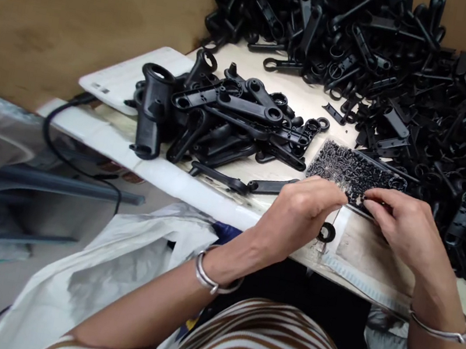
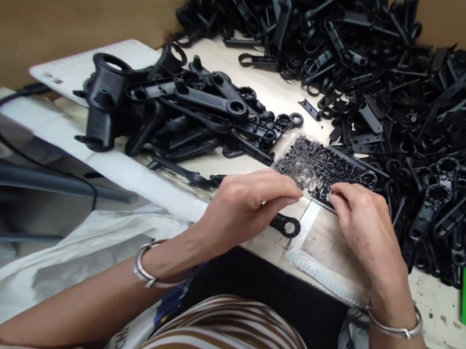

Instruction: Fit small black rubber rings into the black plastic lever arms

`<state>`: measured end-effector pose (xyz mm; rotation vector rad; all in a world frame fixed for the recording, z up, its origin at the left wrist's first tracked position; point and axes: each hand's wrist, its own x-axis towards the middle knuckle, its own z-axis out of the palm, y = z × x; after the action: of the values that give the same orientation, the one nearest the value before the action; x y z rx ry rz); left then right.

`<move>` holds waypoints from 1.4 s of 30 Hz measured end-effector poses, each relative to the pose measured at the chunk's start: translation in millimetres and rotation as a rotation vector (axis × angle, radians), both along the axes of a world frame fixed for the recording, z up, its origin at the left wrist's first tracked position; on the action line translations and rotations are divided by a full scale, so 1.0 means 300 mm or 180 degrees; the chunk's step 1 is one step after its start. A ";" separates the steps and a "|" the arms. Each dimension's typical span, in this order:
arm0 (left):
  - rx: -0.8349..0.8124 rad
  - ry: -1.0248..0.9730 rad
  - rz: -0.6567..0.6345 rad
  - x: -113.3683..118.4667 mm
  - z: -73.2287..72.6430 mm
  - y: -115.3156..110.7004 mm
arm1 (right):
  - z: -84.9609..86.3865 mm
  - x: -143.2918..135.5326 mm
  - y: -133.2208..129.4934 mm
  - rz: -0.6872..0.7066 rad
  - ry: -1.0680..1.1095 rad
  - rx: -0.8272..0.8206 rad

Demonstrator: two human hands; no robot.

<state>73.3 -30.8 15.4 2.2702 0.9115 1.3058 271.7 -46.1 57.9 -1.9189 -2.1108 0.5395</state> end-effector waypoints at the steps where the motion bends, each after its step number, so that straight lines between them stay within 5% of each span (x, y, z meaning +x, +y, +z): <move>1: -0.0071 0.0060 -0.0003 -0.019 0.006 -0.005 | -0.007 0.004 0.004 0.0053 -0.0516 0.0117; 6: -0.0360 0.0213 0.0008 -0.086 0.014 -0.036 | -0.027 -0.005 0.030 0.0132 -0.1740 -0.0131; 22: -0.0804 -0.0122 0.0272 -0.114 -0.008 -0.066 | -0.036 0.020 0.037 0.0063 -0.1757 0.0017; 25: -0.0822 -0.0154 0.0310 -0.110 -0.009 -0.076 | -0.017 0.012 0.014 -0.0179 -0.1257 0.0186; 33: -0.0478 -0.0292 0.0396 -0.071 -0.012 -0.088 | -0.026 -0.089 -0.089 -0.0667 0.2210 -0.0546; 42: -0.0081 -0.0211 0.0346 -0.039 -0.014 -0.097 | -0.039 -0.143 -0.100 -0.0716 0.2701 -0.0928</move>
<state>61.5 -59.9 11.3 2.1716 1.0350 1.3982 228.8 -76.2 46.3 -1.5875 -1.3085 1.3667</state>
